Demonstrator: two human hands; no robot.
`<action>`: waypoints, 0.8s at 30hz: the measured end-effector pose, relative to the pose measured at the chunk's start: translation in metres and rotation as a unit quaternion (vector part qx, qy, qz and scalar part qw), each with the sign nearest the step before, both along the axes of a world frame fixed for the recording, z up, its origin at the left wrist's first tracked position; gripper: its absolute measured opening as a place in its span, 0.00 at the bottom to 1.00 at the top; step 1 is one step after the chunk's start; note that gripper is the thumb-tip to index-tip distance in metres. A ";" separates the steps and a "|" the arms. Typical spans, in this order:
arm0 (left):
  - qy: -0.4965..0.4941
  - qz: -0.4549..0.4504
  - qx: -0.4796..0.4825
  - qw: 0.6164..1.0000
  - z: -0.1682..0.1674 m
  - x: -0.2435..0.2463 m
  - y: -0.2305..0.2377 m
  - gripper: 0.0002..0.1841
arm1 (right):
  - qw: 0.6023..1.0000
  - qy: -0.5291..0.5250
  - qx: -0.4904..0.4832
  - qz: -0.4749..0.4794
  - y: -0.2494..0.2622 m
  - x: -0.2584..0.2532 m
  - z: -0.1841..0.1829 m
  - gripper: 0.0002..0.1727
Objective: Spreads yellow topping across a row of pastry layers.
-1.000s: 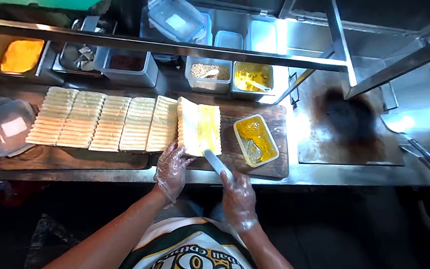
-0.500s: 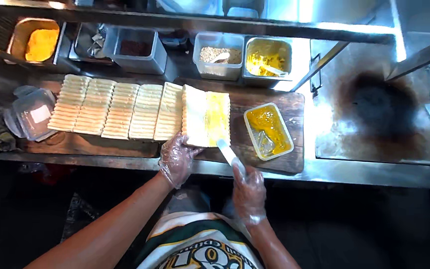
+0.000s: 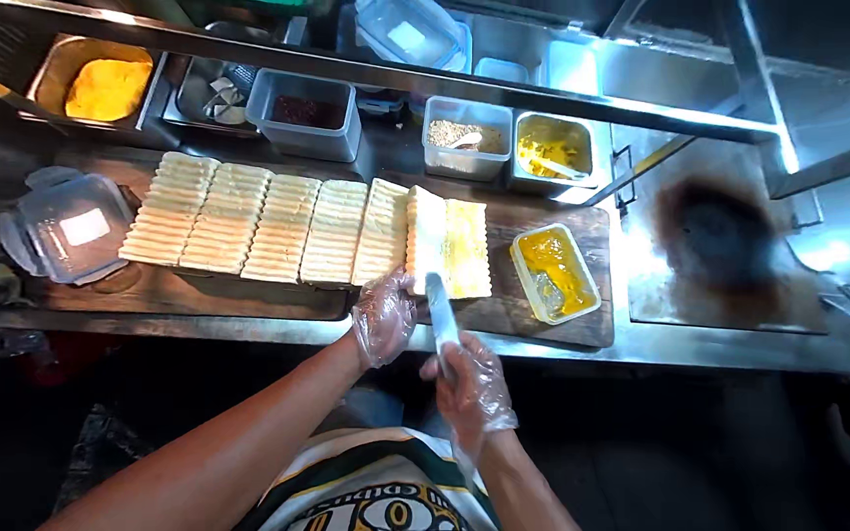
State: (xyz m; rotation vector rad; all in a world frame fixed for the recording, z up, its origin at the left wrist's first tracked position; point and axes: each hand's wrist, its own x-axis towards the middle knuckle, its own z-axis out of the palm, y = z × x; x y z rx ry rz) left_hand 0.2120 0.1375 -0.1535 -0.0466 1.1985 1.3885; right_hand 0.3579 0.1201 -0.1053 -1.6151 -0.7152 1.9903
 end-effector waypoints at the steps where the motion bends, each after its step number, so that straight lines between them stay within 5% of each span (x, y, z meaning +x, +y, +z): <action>1: -0.011 -0.001 0.006 1.000 0.001 0.000 -0.001 0.16 | 0.987 -0.104 0.112 0.042 0.001 -0.005 -0.005 0.14; 3: 0.010 -0.010 -0.014 1.000 0.003 0.002 0.003 0.16 | 0.892 -0.304 0.249 0.225 0.015 -0.021 -0.012 0.27; 6: 0.081 -0.023 -0.065 0.994 0.008 0.004 0.008 0.13 | 0.777 -0.393 0.223 0.439 0.006 -0.028 -0.006 0.36; 9: 0.145 -0.036 0.002 0.989 0.029 0.011 0.011 0.19 | 0.846 -0.314 0.333 0.273 -0.009 0.061 -0.001 0.25; 12: 0.391 -0.102 0.122 0.906 0.034 0.019 0.036 0.27 | 0.867 -0.283 0.407 0.061 0.034 0.153 -0.002 0.25; 15: 0.675 -0.213 0.013 0.706 0.029 0.042 0.096 0.32 | 0.848 -0.386 0.356 0.064 0.099 0.211 -0.018 0.26; 17: 0.744 -0.357 -0.097 0.557 0.018 0.063 0.129 0.44 | 0.859 -0.391 0.321 0.075 0.133 0.233 -0.045 0.24; 19: 0.747 -0.440 -0.154 0.473 0.002 0.081 0.133 0.50 | 0.889 -0.340 0.299 0.068 0.151 0.248 -0.076 0.23; 22: 0.751 -0.420 -0.177 0.477 0.013 0.092 0.123 0.48 | 0.919 -0.286 0.256 0.097 0.161 0.254 -0.103 0.25; 24: 0.735 -0.447 -0.200 0.469 0.011 0.096 0.116 0.49 | 0.894 -0.352 0.180 0.210 0.163 0.256 -0.083 0.29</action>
